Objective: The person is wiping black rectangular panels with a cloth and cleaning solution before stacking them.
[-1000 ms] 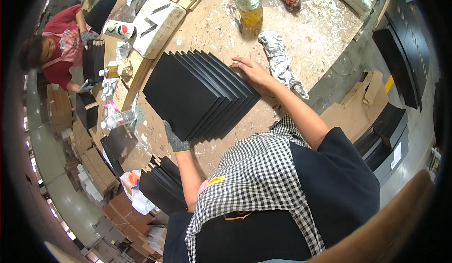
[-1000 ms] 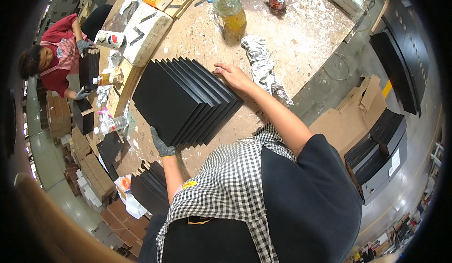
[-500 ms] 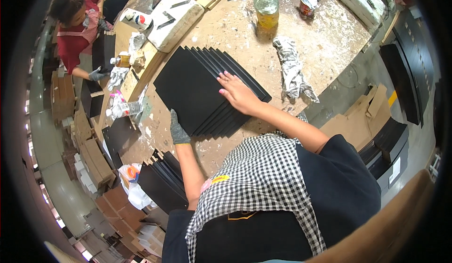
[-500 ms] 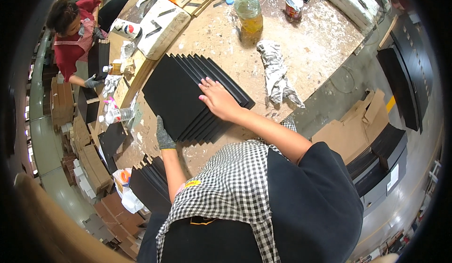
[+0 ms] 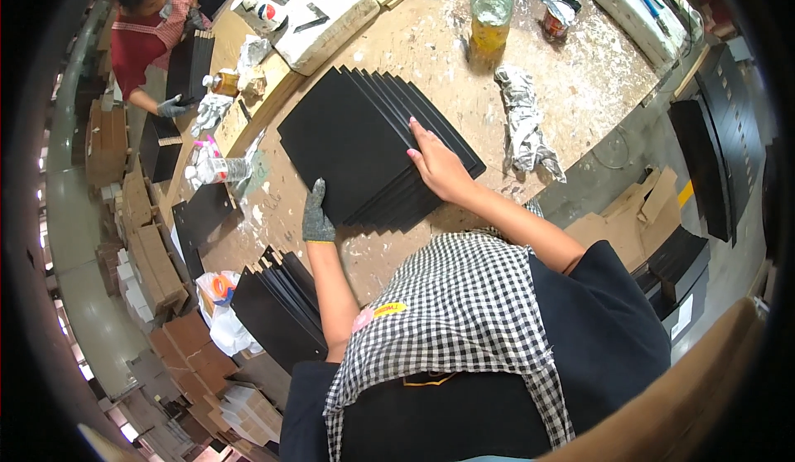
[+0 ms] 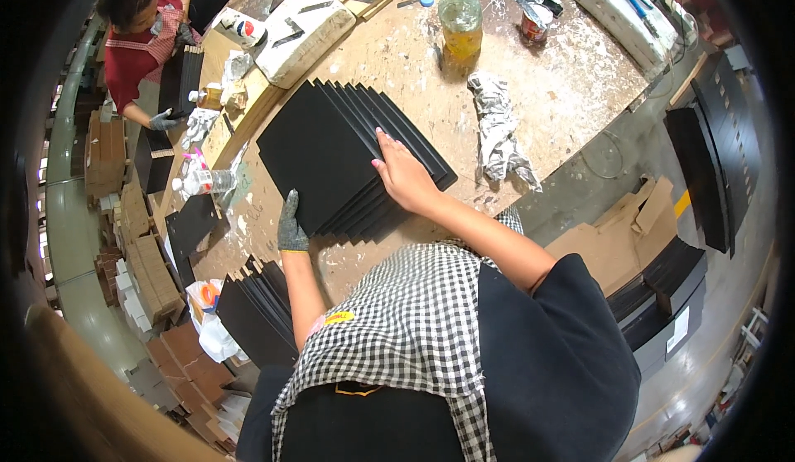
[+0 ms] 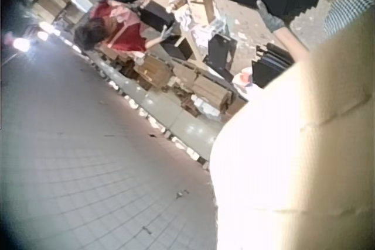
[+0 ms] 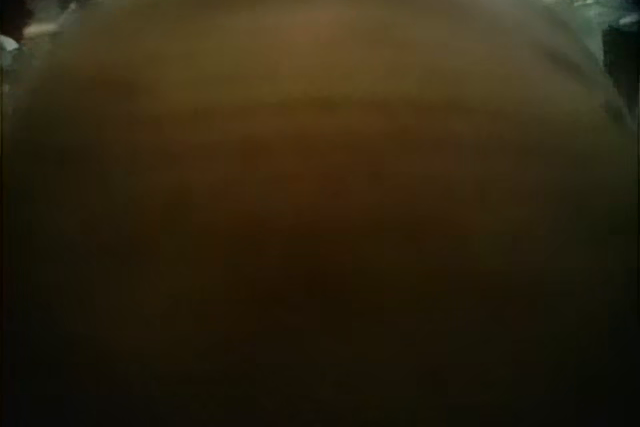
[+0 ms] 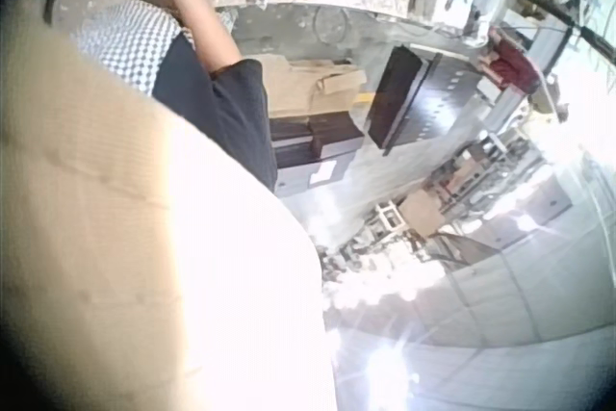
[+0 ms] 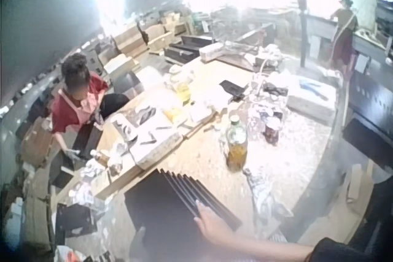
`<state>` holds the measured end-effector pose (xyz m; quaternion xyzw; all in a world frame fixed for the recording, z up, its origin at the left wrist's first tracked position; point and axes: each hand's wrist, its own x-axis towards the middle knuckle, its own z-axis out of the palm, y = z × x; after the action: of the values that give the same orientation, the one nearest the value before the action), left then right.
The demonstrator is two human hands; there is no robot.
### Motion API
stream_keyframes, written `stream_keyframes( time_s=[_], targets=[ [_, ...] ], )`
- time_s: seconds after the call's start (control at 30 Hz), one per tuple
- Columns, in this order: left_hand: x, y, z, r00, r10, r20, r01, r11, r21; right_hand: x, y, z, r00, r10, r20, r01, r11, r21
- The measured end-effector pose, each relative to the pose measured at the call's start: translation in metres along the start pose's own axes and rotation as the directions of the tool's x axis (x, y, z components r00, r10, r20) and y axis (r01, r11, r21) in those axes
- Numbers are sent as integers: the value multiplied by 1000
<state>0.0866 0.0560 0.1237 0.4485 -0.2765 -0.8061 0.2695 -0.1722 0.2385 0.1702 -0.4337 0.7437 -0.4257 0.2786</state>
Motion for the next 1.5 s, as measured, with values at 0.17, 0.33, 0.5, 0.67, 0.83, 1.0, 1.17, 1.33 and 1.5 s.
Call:
stream_keyframes(
  time_s=[0.17,0.33,0.5,0.67,0.83,1.0,1.17,1.33,1.5],
  targets=[
    [5,-1,-3,999,-11,32,11,1000,5,0,12,3,1000,4,25,-3,1000,-22],
    [-2,-13,2,999,7,51,-4,998,-69,-5,18,1,1000,-17,11,18,999,-51],
    [-11,-17,11,999,17,41,-16,1000,-14,-13,21,-6,999,-32,-9,32,999,-32],
    [-18,-11,20,984,176,4,-174,968,183,-23,17,-15,991,39,-125,-27,995,98],
    [-25,-11,27,973,223,60,-229,963,141,-34,7,-7,996,-70,-59,68,997,-28],
    [-14,-12,7,974,204,97,-219,959,179,-39,5,-6,993,-101,-55,96,991,-91],
    [-19,-14,4,965,236,112,-257,935,243,-45,9,-1,989,-131,-64,126,989,-79],
    [-30,-7,19,980,188,67,-198,958,207,-51,7,3,988,-148,-51,141,982,-130],
    [-34,-9,20,991,133,33,-137,978,160,-51,14,-2,963,-123,-241,85,983,-162]
  ],
)
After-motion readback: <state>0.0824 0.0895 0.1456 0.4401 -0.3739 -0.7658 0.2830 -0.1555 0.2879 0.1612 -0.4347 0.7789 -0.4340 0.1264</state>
